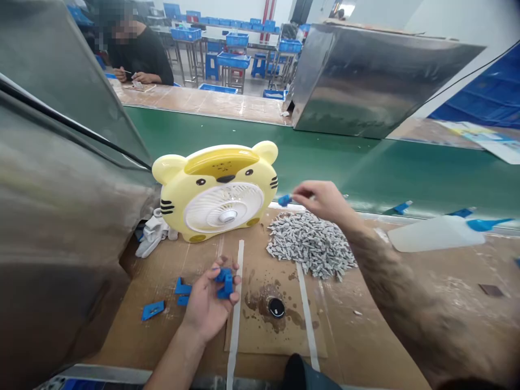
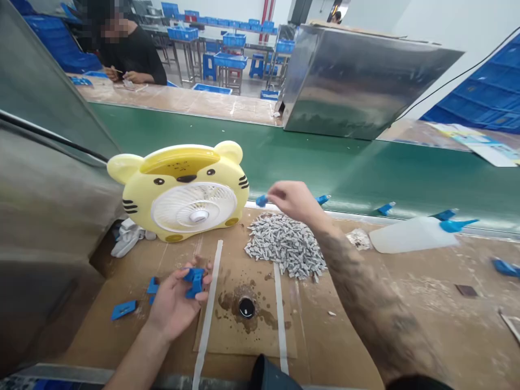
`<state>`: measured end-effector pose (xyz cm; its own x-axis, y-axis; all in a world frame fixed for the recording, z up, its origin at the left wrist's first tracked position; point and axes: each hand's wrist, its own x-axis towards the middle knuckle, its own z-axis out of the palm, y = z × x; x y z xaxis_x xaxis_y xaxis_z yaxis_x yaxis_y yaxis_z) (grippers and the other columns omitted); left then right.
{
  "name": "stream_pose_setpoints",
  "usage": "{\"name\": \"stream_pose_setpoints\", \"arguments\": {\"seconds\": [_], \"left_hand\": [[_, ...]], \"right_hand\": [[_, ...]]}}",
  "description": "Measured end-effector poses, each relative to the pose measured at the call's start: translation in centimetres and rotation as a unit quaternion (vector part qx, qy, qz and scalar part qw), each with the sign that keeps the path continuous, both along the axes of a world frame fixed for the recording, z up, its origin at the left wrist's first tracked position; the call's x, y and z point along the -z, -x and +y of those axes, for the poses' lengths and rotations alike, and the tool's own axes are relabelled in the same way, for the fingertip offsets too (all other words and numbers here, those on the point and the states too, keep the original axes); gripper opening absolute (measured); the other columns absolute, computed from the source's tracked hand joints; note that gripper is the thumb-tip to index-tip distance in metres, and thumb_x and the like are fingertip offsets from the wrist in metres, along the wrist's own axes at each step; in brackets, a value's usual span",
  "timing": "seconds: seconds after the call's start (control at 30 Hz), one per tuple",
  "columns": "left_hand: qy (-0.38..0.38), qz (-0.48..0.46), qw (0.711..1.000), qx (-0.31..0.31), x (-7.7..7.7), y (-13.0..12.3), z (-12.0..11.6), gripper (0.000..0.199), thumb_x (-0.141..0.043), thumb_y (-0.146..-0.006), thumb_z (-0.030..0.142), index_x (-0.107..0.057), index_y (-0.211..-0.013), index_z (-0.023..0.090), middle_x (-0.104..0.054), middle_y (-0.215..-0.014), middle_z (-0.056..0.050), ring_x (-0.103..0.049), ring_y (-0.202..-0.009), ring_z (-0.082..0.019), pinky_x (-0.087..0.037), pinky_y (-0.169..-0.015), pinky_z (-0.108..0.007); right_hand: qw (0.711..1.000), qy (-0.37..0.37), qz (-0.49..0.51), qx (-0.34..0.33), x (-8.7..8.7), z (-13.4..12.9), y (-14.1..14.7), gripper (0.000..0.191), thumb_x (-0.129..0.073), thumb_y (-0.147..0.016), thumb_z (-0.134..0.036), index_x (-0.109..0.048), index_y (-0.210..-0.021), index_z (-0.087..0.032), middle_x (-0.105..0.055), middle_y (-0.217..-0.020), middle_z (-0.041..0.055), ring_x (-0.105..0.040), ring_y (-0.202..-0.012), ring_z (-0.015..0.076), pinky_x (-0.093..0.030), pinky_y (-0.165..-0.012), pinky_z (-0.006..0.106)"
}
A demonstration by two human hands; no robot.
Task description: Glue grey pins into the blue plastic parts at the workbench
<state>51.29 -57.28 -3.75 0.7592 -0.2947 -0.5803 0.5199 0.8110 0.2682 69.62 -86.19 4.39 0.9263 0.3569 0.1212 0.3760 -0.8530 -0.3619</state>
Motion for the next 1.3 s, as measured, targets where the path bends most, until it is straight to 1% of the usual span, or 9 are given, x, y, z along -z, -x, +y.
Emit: {"name": "stream_pose_setpoints", "arguments": {"seconds": [0.1,0.23,0.37,0.6,0.8,0.93,1.07,1.2,1.3], "left_hand": [[-0.04,-0.052,0.997,0.046,-0.1,0.8,0.0,0.027,-0.069,-0.089,0.027,-0.059,-0.112,0.018,-0.066,-0.101,-0.007,-0.058,-0.058,-0.009,-0.036,-0.044,-0.016],[-0.083,-0.108,0.985,0.102,0.3,2.0,-0.4,0.039,-0.076,-0.084,0.049,-0.067,-0.093,0.013,-0.066,-0.097,-0.009,-0.064,-0.067,-0.014,-0.044,-0.046,-0.02],[-0.107,-0.115,0.979,0.128,1.4,2.5,-0.5,0.043,-0.082,-0.077,0.052,-0.067,-0.09,0.014,-0.06,-0.077,-0.002,-0.06,-0.058,-0.011,-0.035,-0.04,-0.017],[-0.234,-0.151,0.945,0.172,3.1,2.5,-1.1,0.061,-0.08,-0.074,0.062,-0.06,-0.108,0.016,-0.048,-0.055,0.008,-0.049,-0.042,-0.007,-0.031,-0.044,-0.017],[-0.281,-0.211,0.911,0.218,3.0,2.9,-0.7,0.046,-0.06,-0.092,0.061,-0.047,-0.114,0.023,-0.048,-0.053,0.009,-0.048,-0.042,-0.009,-0.033,-0.045,-0.017],[-0.305,-0.255,0.894,0.208,2.7,3.0,0.0,0.042,-0.065,-0.091,0.054,-0.058,-0.113,0.019,-0.053,-0.057,0.005,-0.052,-0.049,-0.01,-0.038,-0.05,-0.018],[-0.359,-0.262,0.876,0.187,2.1,2.5,0.0,0.043,-0.081,-0.075,0.04,-0.073,-0.107,0.012,-0.059,-0.063,0.001,-0.055,-0.052,-0.011,-0.045,-0.054,-0.022],[-0.383,-0.278,0.854,0.216,1.6,2.4,-0.3,0.04,-0.082,-0.073,0.032,-0.077,-0.108,0.013,-0.063,-0.069,-0.001,-0.057,-0.056,-0.011,-0.047,-0.056,-0.021],[-0.344,-0.302,0.855,0.242,1.4,2.8,-0.4,0.042,-0.079,-0.078,0.037,-0.076,-0.113,0.014,-0.063,-0.072,-0.002,-0.059,-0.058,-0.011,-0.048,-0.056,-0.021]], "right_hand": [[0.999,0.039,0.011,0.037,2.7,0.3,-5.2,0.015,-0.063,-0.093,-0.019,-0.074,-0.088,-0.012,-0.073,-0.081,0.0095,-0.064,-0.076,0.0186,-0.047,-0.072,0.03],[0.996,0.071,0.037,0.042,5.5,0.4,-7.8,0.011,-0.065,-0.091,-0.018,-0.073,-0.095,-0.011,-0.073,-0.082,0.0066,-0.065,-0.077,0.0183,-0.05,-0.076,0.033],[0.996,0.072,0.041,0.037,5.4,-1.5,-6.8,0.028,-0.056,-0.097,-0.024,-0.07,-0.115,-0.009,-0.075,-0.094,0.0114,-0.066,-0.085,0.0196,-0.049,-0.079,0.031],[0.983,0.084,0.124,-0.109,5.7,-1.1,-4.0,0.029,-0.067,-0.082,-0.015,-0.078,-0.109,-0.019,-0.077,-0.105,0.0071,-0.068,-0.092,0.0211,-0.049,-0.08,0.027],[0.985,0.046,0.112,-0.123,6.9,0.4,-3.8,0.016,-0.064,-0.084,-0.015,-0.08,-0.083,-0.016,-0.075,-0.084,0.0085,-0.068,-0.079,0.0206,-0.049,-0.076,0.027],[0.991,-0.038,0.068,-0.111,4.8,-0.5,-0.4,0.026,-0.055,-0.097,-0.027,-0.079,-0.101,-0.016,-0.074,-0.099,0.0107,-0.069,-0.089,0.0215,-0.052,-0.082,0.03],[0.985,-0.117,0.064,-0.109,2.5,-0.3,6.3,0.026,-0.062,-0.098,-0.04,-0.076,-0.105,-0.019,-0.074,-0.098,0.0082,-0.07,-0.087,0.0206,-0.056,-0.075,0.032],[0.961,-0.208,0.061,-0.174,1.3,0.9,12.3,0.014,-0.066,-0.098,-0.03,-0.076,-0.094,-0.021,-0.074,-0.089,0.0053,-0.07,-0.083,0.0177,-0.056,-0.073,0.029],[0.955,-0.179,0.072,-0.223,1.0,1.7,15.2,0.015,-0.06,-0.101,-0.021,-0.075,-0.1,-0.021,-0.072,-0.094,0.0063,-0.069,-0.085,0.0159,-0.054,-0.072,0.025]]}}
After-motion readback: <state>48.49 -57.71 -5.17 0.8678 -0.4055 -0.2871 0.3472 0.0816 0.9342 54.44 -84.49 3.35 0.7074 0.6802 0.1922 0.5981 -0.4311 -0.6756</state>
